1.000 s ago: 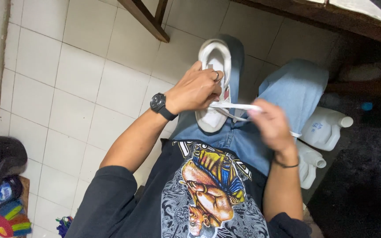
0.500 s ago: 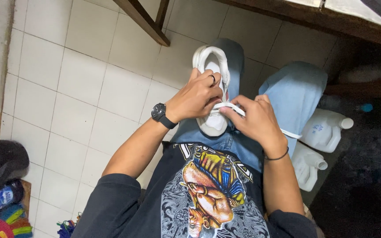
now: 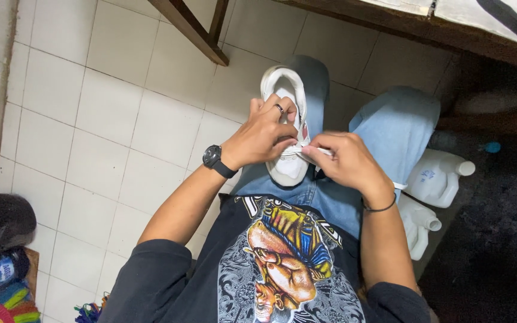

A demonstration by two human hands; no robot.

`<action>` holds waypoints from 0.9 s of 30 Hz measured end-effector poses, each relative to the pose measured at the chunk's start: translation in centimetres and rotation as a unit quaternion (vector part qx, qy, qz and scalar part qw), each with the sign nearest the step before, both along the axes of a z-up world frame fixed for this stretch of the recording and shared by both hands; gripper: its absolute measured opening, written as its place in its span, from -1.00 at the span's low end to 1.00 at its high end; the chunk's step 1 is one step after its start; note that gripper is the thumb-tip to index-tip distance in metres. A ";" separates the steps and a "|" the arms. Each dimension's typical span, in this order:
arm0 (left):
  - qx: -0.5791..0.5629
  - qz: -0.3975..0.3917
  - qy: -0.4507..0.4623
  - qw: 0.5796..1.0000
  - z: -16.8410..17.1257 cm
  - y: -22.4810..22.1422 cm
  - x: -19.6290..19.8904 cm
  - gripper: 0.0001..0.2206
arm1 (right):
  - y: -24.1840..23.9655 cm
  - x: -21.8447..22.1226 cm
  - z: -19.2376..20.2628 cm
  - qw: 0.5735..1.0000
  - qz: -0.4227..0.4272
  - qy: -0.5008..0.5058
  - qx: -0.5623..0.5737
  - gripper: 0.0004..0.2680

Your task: Lacing a New Balance sneaker by threading the shoelaces through the eyelets.

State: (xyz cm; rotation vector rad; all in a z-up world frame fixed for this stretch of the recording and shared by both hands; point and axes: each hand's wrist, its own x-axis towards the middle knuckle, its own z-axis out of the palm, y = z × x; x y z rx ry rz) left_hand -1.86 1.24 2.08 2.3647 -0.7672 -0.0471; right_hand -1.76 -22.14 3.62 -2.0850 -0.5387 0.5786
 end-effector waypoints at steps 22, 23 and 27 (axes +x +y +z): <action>-0.510 0.302 0.171 0.787 -2.0 13.1 -1.8 -0.89 | 1.4 -0.1 -1.1 0.951 0.032 -0.307 0.025 -0.91; -0.569 0.339 0.180 0.727 -1.9 14.8 -1.9 -0.97 | 1.4 -0.2 -1.4 0.948 0.021 -0.315 0.036 -0.91; -0.657 0.391 0.067 0.641 -0.2 21.1 -1.8 -0.90 | 1.1 -0.3 -2.2 0.938 0.011 -0.344 0.036 -0.91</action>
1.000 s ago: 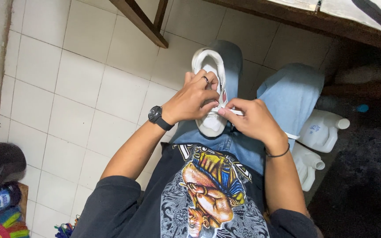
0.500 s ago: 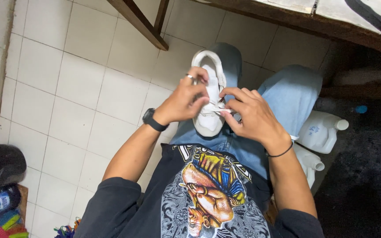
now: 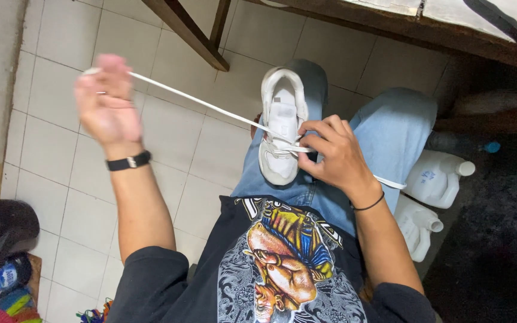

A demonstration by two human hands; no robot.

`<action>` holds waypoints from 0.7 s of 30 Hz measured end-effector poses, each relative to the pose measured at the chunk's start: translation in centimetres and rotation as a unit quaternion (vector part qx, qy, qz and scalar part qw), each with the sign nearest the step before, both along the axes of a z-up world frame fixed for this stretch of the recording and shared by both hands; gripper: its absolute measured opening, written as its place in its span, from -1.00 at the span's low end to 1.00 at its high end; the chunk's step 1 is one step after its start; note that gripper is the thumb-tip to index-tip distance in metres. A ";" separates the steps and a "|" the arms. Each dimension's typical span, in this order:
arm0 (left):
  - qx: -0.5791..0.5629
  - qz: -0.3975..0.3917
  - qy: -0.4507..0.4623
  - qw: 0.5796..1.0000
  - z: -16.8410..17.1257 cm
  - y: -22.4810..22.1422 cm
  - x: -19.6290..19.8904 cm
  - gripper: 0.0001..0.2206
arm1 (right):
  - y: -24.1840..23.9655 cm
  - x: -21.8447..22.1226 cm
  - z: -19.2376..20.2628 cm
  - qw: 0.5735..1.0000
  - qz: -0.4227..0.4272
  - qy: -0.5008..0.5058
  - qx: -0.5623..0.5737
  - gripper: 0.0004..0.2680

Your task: Lacing a New Balance sneaker by threading the shoelaces through the eyelets.

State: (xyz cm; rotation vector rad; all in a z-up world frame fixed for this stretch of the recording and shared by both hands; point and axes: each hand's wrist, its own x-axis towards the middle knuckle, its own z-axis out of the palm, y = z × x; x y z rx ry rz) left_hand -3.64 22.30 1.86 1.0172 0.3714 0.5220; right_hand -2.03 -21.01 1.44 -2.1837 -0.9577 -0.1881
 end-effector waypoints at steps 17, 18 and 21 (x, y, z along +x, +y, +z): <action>0.747 -0.336 -0.041 0.572 1.6 -22.1 0.2 -0.80 | 0.3 -0.6 -0.2 0.998 -0.021 -0.064 0.000 -0.92; 0.748 -0.335 -0.042 0.572 1.1 -22.1 0.4 -0.80 | 0.2 -0.6 -0.4 0.998 -0.021 -0.066 0.000 -0.92; 0.726 -0.364 -0.033 0.582 -0.2 -22.3 0.7 -0.93 | 0.1 -1.0 -1.0 0.997 -0.032 -0.066 -0.009 -0.91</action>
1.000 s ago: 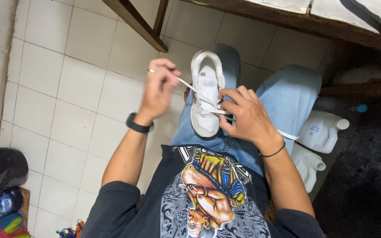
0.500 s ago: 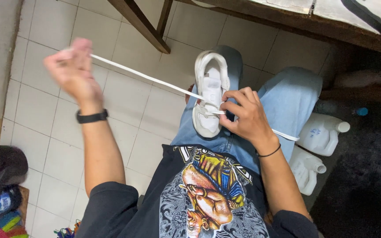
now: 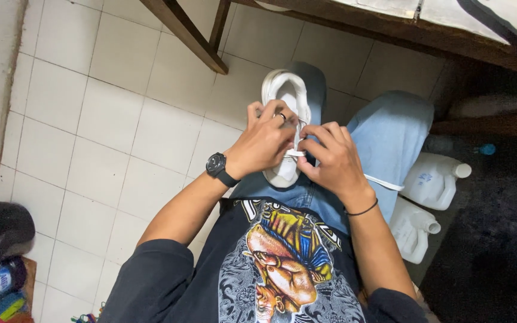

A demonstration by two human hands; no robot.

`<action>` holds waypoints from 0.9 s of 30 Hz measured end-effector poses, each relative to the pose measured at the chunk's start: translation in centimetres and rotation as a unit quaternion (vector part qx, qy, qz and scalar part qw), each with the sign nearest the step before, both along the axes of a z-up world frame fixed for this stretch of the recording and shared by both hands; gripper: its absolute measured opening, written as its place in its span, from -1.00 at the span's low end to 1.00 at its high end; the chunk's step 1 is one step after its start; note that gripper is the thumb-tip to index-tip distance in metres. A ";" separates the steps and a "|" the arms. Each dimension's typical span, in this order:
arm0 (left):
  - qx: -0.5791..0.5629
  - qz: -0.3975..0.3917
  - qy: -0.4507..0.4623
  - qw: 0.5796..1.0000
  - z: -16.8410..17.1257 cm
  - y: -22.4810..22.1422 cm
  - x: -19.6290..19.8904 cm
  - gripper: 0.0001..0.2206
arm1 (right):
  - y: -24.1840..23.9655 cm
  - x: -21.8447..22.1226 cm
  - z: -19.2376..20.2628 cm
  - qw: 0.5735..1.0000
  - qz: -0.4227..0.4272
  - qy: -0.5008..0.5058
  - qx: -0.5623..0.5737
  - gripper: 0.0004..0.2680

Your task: Lacing a New Balance sneaker by threading the shoelaces through the eyelets.

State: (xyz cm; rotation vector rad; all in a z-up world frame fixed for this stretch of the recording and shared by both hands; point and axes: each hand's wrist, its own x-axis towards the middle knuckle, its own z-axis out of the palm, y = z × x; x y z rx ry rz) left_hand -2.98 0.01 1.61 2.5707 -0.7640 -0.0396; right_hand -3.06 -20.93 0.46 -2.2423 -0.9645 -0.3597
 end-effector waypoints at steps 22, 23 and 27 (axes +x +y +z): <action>-0.157 0.039 0.241 0.957 7.6 1.2 0.3 -0.67 | 0.7 -4.6 -1.2 0.935 -0.082 0.339 0.063 -0.86; -0.227 -0.007 0.314 0.922 8.9 1.2 0.6 -0.68 | 0.7 -4.7 -1.2 0.928 -0.067 0.353 0.092 -0.88; -0.407 -0.120 0.340 0.839 14.8 -2.5 1.1 -0.73 | 0.6 -5.2 -0.7 0.925 -0.056 0.369 0.067 -0.92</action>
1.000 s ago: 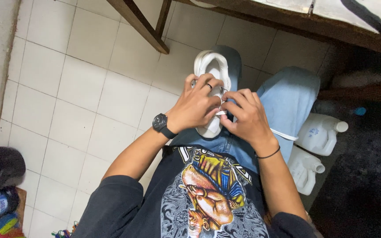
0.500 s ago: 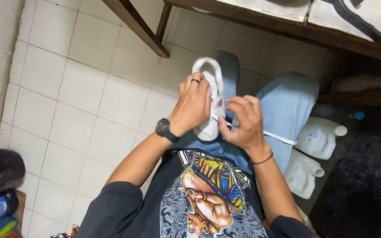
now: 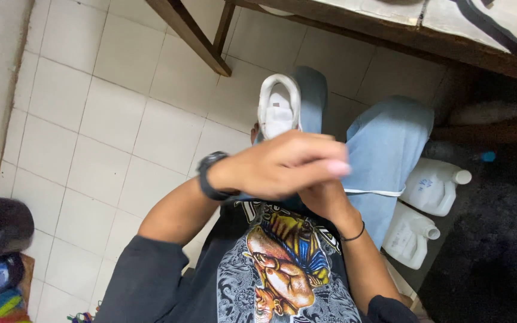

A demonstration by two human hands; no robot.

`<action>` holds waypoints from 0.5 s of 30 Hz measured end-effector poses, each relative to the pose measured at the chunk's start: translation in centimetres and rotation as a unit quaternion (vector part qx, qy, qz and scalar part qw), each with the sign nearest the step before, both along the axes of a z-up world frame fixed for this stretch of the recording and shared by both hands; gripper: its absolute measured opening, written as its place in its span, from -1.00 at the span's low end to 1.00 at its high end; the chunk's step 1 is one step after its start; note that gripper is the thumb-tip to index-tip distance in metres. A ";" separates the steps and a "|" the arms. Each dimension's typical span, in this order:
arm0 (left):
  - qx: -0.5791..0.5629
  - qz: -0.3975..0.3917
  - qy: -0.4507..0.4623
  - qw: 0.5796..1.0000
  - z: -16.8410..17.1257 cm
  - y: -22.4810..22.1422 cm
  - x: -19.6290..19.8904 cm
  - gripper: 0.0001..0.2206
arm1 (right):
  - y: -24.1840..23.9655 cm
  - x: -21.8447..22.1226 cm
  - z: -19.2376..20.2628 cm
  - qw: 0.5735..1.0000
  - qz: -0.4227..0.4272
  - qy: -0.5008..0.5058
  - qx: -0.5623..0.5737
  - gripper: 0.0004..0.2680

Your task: Lacing a New Balance sneaker by threading the shoelaces through the eyelets.

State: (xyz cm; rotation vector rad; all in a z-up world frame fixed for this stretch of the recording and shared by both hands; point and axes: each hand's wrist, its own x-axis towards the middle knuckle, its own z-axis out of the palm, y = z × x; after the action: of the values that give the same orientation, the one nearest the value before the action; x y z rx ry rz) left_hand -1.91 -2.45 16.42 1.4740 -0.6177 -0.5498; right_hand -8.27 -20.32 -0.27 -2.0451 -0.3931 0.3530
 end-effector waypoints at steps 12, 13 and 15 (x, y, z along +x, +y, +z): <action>0.200 0.071 -0.365 0.907 -6.3 -3.7 2.9 -0.40 | -2.9 -1.3 2.2 0.997 0.019 0.003 0.071 -0.76; 0.195 0.117 -0.363 0.904 -7.1 -2.0 2.6 -0.62 | -3.9 -1.5 2.9 0.994 0.014 0.055 0.089 -0.75; 0.192 0.165 -0.362 0.897 -9.0 1.0 1.8 -0.81 | -6.5 -1.8 3.8 0.989 0.012 0.105 0.108 -0.75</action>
State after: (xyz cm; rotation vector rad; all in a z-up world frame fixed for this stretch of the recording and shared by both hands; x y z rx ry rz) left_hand -0.09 -1.41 7.45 2.1281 -0.8329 0.1886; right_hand -10.07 -26.84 3.57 -1.7736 -0.3116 0.5135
